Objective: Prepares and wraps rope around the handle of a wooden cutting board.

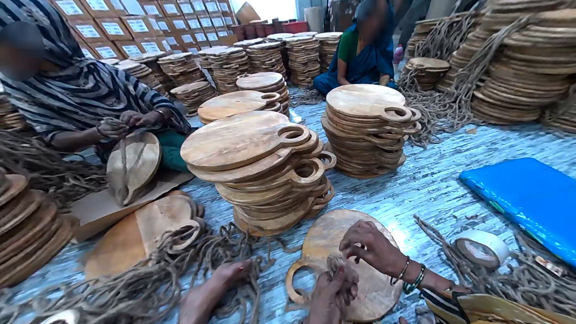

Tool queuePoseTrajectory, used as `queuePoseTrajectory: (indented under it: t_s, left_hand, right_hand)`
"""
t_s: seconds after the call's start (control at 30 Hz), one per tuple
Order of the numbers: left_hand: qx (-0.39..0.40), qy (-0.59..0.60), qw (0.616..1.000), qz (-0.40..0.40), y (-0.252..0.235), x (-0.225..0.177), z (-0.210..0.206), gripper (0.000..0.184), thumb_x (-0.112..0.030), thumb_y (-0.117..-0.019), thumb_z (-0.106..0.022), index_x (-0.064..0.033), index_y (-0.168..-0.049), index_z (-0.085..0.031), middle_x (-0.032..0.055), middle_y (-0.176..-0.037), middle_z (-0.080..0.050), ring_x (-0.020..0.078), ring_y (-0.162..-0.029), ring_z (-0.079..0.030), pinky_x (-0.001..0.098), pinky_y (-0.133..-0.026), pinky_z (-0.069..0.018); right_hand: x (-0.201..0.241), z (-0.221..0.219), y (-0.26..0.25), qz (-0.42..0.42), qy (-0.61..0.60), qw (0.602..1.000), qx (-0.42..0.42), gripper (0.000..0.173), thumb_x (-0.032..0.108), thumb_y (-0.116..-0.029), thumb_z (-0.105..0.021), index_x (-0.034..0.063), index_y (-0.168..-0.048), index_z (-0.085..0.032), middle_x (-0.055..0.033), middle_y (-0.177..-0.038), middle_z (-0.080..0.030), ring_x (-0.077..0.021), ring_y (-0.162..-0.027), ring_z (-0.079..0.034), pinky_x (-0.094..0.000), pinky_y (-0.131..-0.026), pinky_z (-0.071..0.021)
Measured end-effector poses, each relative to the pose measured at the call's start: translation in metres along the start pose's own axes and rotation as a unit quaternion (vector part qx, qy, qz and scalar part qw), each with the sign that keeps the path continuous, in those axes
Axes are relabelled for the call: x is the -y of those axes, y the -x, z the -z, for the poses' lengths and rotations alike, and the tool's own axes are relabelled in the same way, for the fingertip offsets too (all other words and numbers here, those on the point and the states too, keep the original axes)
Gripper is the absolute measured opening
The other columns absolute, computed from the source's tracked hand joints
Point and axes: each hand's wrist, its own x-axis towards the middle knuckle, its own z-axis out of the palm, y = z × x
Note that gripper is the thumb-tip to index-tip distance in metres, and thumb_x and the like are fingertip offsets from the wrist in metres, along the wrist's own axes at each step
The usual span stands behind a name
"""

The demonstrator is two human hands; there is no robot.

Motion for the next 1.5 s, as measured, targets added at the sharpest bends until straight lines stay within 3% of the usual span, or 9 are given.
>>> queuePoseTrajectory:
  t_s: [0.13,0.33,0.47,0.63,0.8,1.07,1.23,1.33,1.5]
  left_hand:
    - [-0.106,-0.089,0.987,-0.078,-0.007,0.015,-0.004,0.028,-0.001,-0.1072,-0.032,-0.0035,-0.090,-0.055,-0.0066,-0.067,-0.060,-0.0027,-0.056,-0.055,0.0125,-0.057,-0.0479]
    - [-0.157,-0.178,0.964,-0.120,-0.015,0.022,0.001,0.028,-0.001,-0.1056,-0.034,-0.0036,-0.084,-0.052,-0.0086,-0.062,-0.050,-0.0042,-0.052,-0.046,0.0120,-0.053,-0.0411]
    - [-0.157,-0.215,0.953,-0.143,-0.010,0.023,-0.007,0.018,0.006,-0.0999,-0.038,0.0096,-0.100,-0.055,-0.0045,-0.072,-0.052,-0.0049,-0.060,-0.051,0.0135,-0.060,-0.0459]
    - [-0.179,-0.327,0.909,-0.186,-0.014,0.029,-0.011,0.026,0.000,-0.1038,-0.039,0.0170,-0.108,-0.058,0.0056,-0.078,-0.056,0.0028,-0.069,-0.053,0.0197,-0.070,-0.0464]
    - [-0.204,-0.445,0.844,-0.219,-0.007,0.030,-0.019,0.035,0.003,-0.1018,-0.045,0.0241,-0.129,-0.049,0.0372,-0.107,-0.066,0.0447,-0.101,-0.068,0.0506,-0.095,-0.0522]
    - [-0.183,-0.400,0.862,-0.250,-0.014,0.040,-0.004,0.032,-0.001,-0.1023,-0.039,0.0231,-0.123,-0.043,0.0173,-0.081,-0.058,0.0192,-0.072,-0.061,0.0344,-0.072,-0.0537]
    - [-0.144,-0.342,0.897,-0.242,-0.016,0.037,-0.001,0.035,-0.012,-0.1056,-0.033,0.0185,-0.118,-0.045,0.0037,-0.078,-0.053,0.0022,-0.068,-0.053,0.0201,-0.067,-0.0484]
    - [-0.137,-0.330,0.902,-0.243,-0.018,0.038,-0.001,0.033,-0.013,-0.1056,-0.032,0.0162,-0.114,-0.045,0.0007,-0.075,-0.051,0.0001,-0.066,-0.052,0.0182,-0.066,-0.0478]
    - [-0.164,-0.359,0.897,-0.198,-0.019,0.039,-0.009,0.035,-0.012,-0.1071,-0.031,0.0183,-0.119,-0.044,0.0057,-0.073,-0.053,0.0078,-0.062,-0.056,0.0248,-0.064,-0.0508]
  right_hand:
    - [0.000,-0.014,0.003,0.061,0.157,0.970,-0.173,0.019,0.027,-0.0933,-0.065,0.0129,-0.099,-0.077,-0.0072,-0.100,-0.075,-0.0299,-0.102,-0.069,-0.0497,-0.092,-0.0506]
    - [0.013,-0.026,0.019,0.150,0.183,0.961,-0.143,0.025,0.026,-0.0989,-0.057,0.0147,-0.091,-0.078,-0.0049,-0.072,-0.068,-0.0232,-0.073,-0.066,-0.0371,-0.082,-0.0493]
    - [0.020,-0.029,0.020,0.183,0.225,0.947,-0.137,0.025,0.025,-0.0980,-0.055,0.0155,-0.087,-0.075,-0.0036,-0.068,-0.065,-0.0216,-0.064,-0.061,-0.0348,-0.072,-0.0475]
    - [0.035,-0.034,0.021,0.044,0.272,0.959,-0.065,0.018,0.015,-0.0913,-0.062,0.0036,-0.086,-0.075,-0.0125,-0.071,-0.071,-0.0291,-0.060,-0.069,-0.0423,-0.056,-0.0519]
    - [0.075,-0.007,-0.003,-0.251,0.193,0.917,0.242,0.043,0.027,-0.1123,-0.035,-0.0043,-0.118,-0.064,-0.0281,-0.089,-0.070,-0.0460,-0.092,-0.070,-0.0574,-0.083,-0.0487]
    - [0.042,0.004,-0.007,-0.277,-0.028,0.924,0.262,0.041,0.032,-0.1091,-0.048,-0.0045,-0.119,-0.065,-0.0240,-0.099,-0.066,-0.0373,-0.093,-0.063,-0.0569,-0.087,-0.0449]
    - [0.021,-0.010,0.006,-0.286,-0.162,0.931,0.158,0.026,0.022,-0.1006,-0.062,-0.0008,-0.108,-0.070,-0.0043,-0.083,-0.062,-0.0127,-0.074,-0.053,-0.0381,-0.077,-0.0451]
    - [0.018,-0.015,0.010,-0.281,-0.185,0.936,0.103,0.019,0.016,-0.0951,-0.068,-0.0007,-0.103,-0.073,0.0011,-0.081,-0.060,-0.0038,-0.071,-0.047,-0.0255,-0.070,-0.0410]
    - [0.025,-0.013,0.010,-0.311,-0.156,0.933,0.096,0.021,0.013,-0.0920,-0.068,-0.0027,-0.106,-0.071,-0.0056,-0.090,-0.053,-0.0107,-0.079,-0.045,-0.0279,-0.073,-0.0394]
